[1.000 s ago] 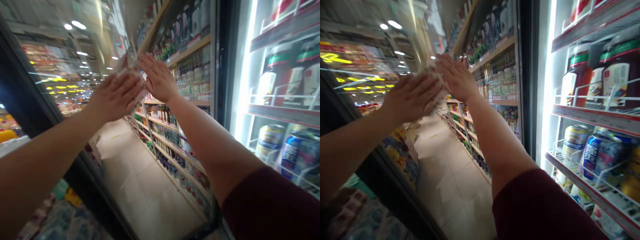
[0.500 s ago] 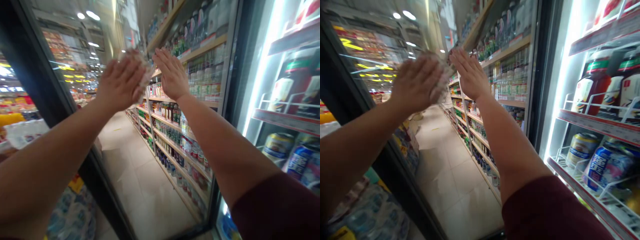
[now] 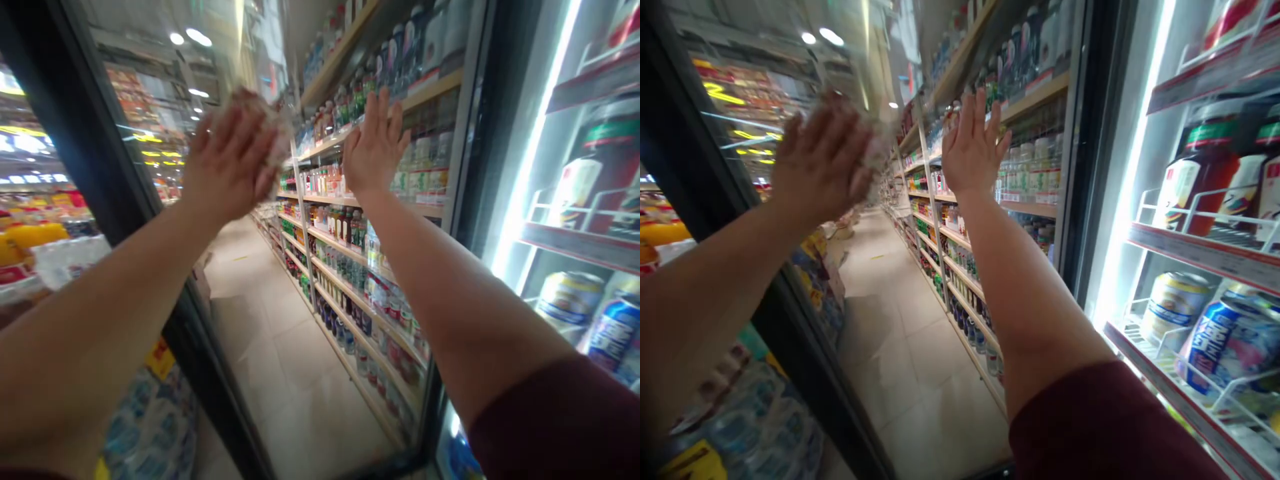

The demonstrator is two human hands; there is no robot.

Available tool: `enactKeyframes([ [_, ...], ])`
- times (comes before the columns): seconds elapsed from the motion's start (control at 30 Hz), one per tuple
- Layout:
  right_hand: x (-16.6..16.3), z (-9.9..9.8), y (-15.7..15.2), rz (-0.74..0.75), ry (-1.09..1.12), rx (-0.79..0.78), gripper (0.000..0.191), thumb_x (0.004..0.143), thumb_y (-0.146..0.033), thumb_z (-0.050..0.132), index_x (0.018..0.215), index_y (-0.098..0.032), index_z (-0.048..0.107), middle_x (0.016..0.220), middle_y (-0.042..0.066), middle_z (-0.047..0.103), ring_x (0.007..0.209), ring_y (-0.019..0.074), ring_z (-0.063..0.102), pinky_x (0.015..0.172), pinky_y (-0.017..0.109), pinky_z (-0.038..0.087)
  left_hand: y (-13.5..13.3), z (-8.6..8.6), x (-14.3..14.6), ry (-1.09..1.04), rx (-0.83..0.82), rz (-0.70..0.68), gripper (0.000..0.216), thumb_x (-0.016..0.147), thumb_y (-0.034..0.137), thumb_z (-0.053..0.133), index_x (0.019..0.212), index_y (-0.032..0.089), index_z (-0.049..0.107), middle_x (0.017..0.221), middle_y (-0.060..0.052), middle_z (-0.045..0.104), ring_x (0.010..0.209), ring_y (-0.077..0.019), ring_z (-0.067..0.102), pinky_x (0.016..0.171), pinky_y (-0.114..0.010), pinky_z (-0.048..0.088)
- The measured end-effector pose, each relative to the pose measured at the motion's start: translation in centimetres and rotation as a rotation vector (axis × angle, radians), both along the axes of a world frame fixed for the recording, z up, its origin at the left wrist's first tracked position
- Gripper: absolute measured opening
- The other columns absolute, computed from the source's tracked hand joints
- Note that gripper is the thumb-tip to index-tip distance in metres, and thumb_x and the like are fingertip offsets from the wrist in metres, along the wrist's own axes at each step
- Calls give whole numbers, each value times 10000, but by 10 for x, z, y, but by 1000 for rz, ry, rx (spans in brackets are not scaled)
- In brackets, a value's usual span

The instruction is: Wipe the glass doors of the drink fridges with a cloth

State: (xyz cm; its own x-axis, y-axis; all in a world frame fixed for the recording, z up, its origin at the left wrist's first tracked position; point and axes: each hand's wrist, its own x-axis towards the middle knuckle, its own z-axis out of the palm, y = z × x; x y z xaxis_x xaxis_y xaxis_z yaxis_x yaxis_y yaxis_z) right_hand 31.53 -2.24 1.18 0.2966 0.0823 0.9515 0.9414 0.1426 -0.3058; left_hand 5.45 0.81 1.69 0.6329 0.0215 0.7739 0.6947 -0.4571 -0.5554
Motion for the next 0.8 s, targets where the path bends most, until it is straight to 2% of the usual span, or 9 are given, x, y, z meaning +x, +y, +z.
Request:
enactKeyframes([
  [0.07, 1, 0, 0, 19, -11, 4, 552, 1063, -399, 123, 1558, -188, 246, 1674, 15, 229, 1535, 266, 99, 1246, 672, 99, 14, 15, -9, -248, 29, 22, 704, 1004, 518, 382, 1607, 272, 114, 1693, 102, -44, 1554, -211, -61, 1276, -481, -106],
  [0.17, 8, -4, 2, 76, -50, 29, 566, 1069, -433, 169, 1572, -178, 220, 1668, 34, 245, 1546, 268, 46, 1233, 678, 47, 17, -13, 1, -360, 21, 7, 740, 996, 532, 380, 1607, 230, 90, 1687, 94, -110, 1546, -240, -134, 1268, -515, -124],
  [0.27, 17, -14, 0, 91, -167, 23, 595, 1056, -460, 248, 1578, -176, 220, 1673, 62, 224, 1558, 262, 37, 1234, 662, 38, -3, -67, 24, -9, -26, -28, 671, 1012, 489, 372, 1601, 229, 184, 1700, 10, 36, 1572, -248, -26, 1289, -520, 30],
  [0.33, 24, -23, -4, 57, -248, 3, 603, 1041, -449, 287, 1573, -167, 257, 1673, 80, 220, 1563, 265, 66, 1246, 629, 71, -15, -84, 28, 235, -36, -62, 626, 1010, 487, 389, 1586, 297, 234, 1681, 35, 177, 1571, -208, 62, 1292, -476, 109],
  [0.4, 29, -30, -8, 14, -295, -10, 581, 1026, -388, 299, 1561, -162, 308, 1663, 88, 250, 1560, 274, 120, 1251, 594, 131, -20, -74, 22, 209, -41, -39, 636, 1004, 484, 412, 1587, 314, 224, 1680, 42, 176, 1571, -211, 65, 1293, -486, 111],
  [0.5, 32, -33, -10, -23, -302, -5, 567, 1001, -297, 286, 1547, -164, 360, 1650, 83, 290, 1542, 282, 185, 1235, 563, 199, -14, -41, 6, -154, -48, 28, 696, 1000, 481, 421, 1606, 274, 147, 1696, 46, 12, 1570, -237, -32, 1293, -537, 4],
  [0.57, 30, -32, -9, -31, -297, -6, 577, 984, -276, 303, 1548, -173, 369, 1652, 76, 289, 1537, 284, 202, 1227, 564, 219, -10, -37, 6, -359, -38, 46, 716, 1009, 475, 396, 1611, 208, 113, 1693, 26, -69, 1557, -244, -127, 1286, -551, -55],
  [0.67, 24, -38, -9, -47, -245, -17, 592, 972, -253, 308, 1561, -215, 356, 1654, 52, 287, 1544, 282, 210, 1221, 608, 229, -14, -74, 24, -379, -30, 55, 717, 1018, 427, 351, 1607, 99, 108, 1690, -78, -84, 1534, -269, -209, 1282, -576, -37],
  [0.8, 14, -72, -14, -45, -168, -36, 586, 1019, -315, 222, 1592, -208, 286, 1662, 67, 268, 1557, 277, 188, 1236, 629, 201, -29, -127, 38, -35, -75, 6, 662, 1001, 452, 406, 1605, 257, 217, 1682, -24, 149, 1559, -217, -64, 1311, -467, 99],
])
